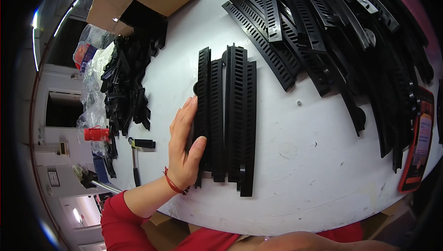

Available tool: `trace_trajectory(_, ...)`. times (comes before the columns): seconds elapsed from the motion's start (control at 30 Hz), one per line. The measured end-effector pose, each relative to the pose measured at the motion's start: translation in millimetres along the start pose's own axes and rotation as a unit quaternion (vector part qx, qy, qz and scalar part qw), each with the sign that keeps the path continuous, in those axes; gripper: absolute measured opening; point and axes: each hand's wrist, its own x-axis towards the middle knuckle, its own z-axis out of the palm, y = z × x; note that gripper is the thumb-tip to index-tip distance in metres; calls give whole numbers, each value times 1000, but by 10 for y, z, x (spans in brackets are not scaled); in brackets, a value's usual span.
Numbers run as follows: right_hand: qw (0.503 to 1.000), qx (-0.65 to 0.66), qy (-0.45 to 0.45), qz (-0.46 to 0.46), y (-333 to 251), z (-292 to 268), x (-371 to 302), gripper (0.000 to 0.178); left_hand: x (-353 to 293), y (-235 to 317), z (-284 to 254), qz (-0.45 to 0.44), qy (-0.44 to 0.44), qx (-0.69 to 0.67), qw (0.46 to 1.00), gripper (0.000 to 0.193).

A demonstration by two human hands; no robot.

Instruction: Assemble black plastic parts by snapping them together and using a small mallet.

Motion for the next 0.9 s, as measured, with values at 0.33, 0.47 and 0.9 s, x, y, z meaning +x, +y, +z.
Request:
trace_trajectory(0.33, 1000, -1, 1, -14, 13, -71, 131, 40, 44, 16, -11, -7, -1, 4, 1000, 65)
trace_trajectory(0.47, 1000, 2, 6, -21, 39, -124, 182, 41, 22, 31, -4, -2, -4, 9, 1000, 65)
trace_trajectory(0.9, 943, 287, -13, -170, 208, -814, -651, 43, -33, -18, 28, 26, 20, 18, 999, 56)
